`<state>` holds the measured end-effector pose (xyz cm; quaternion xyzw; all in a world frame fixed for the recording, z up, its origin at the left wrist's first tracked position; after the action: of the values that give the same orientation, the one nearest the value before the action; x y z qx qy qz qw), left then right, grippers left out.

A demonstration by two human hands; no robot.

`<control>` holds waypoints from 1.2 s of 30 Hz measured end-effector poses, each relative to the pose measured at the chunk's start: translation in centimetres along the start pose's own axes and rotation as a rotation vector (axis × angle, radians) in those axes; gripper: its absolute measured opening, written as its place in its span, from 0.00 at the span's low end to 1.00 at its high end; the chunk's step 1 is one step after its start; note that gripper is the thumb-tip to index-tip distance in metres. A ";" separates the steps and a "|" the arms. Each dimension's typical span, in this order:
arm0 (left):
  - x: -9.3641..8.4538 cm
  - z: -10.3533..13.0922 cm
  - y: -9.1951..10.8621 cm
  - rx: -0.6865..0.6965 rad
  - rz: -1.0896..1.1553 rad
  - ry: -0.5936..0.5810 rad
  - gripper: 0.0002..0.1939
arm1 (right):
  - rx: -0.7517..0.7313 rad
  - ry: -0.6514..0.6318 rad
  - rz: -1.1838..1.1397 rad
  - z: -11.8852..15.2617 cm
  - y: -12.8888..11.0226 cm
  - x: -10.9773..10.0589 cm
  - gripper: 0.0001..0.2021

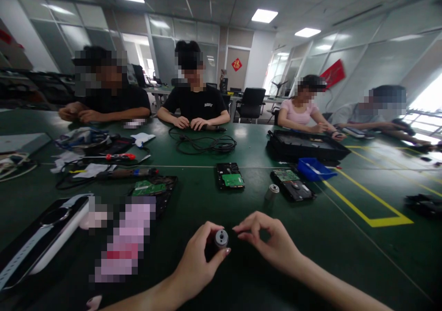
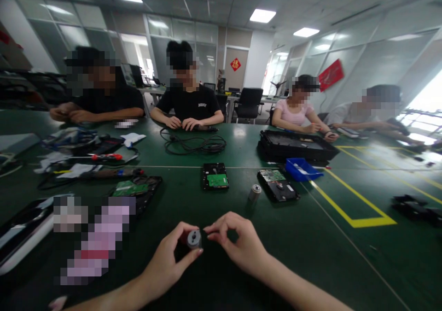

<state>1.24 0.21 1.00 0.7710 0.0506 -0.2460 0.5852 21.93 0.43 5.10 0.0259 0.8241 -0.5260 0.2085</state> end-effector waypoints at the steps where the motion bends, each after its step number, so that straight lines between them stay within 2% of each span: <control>1: 0.0 0.0 0.0 0.005 0.008 -0.004 0.10 | -0.042 -0.013 0.005 -0.7 -0.3 1.0 0.13; 5: 0.1 -0.1 0.0 0.027 0.021 -0.011 0.09 | -0.089 -0.004 0.071 -1.9 0.3 3.4 0.14; 9: 0.1 -0.1 -0.1 0.024 0.026 -0.011 0.10 | -0.105 0.004 0.121 -1.7 1.3 3.5 0.16; 15: 0.2 -0.2 -0.1 0.032 0.028 0.009 0.10 | -0.331 -0.202 0.350 -2.0 0.2 2.9 0.13; 18: 0.2 -0.2 -0.2 0.047 0.039 0.010 0.10 | -0.376 -0.262 0.438 -2.1 -0.5 2.9 0.13; 21: 0.2 -0.2 -0.1 0.052 0.034 0.013 0.09 | -0.312 -0.261 0.417 -2.0 -0.8 2.7 0.12; 25: 0.1 -0.2 0.0 0.015 0.027 -0.003 0.11 | -0.101 -0.017 0.281 -2.1 -1.0 2.1 0.04; 27: 0.1 -0.2 0.1 0.006 0.024 -0.006 0.11 | -0.055 0.057 0.221 -2.3 -1.1 1.9 0.04; 31: 0.1 -0.1 0.0 0.014 0.029 -0.005 0.09 | -0.082 -0.050 0.196 -2.2 -0.8 2.2 0.12; 33: 0.1 0.0 0.0 0.016 0.024 -0.001 0.09 | -0.090 -0.077 0.216 -2.1 -0.2 2.7 0.09; 36: 0.0 -0.1 0.1 0.016 0.022 -0.001 0.09 | -0.067 -0.036 0.205 -1.9 0.5 3.7 0.06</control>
<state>1.33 0.23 1.05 0.7761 0.0397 -0.2404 0.5816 18.11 1.65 4.02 0.0938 0.8303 -0.4745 0.2769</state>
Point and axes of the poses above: each hand's wrist, its own z-axis away from the middle knuckle, its own x-axis out of the palm, y = z × x, the point moved 1 cm from there along -z, towards the middle knuckle, and after that the axes turned 1 degree about y, right-handed, at the moved point
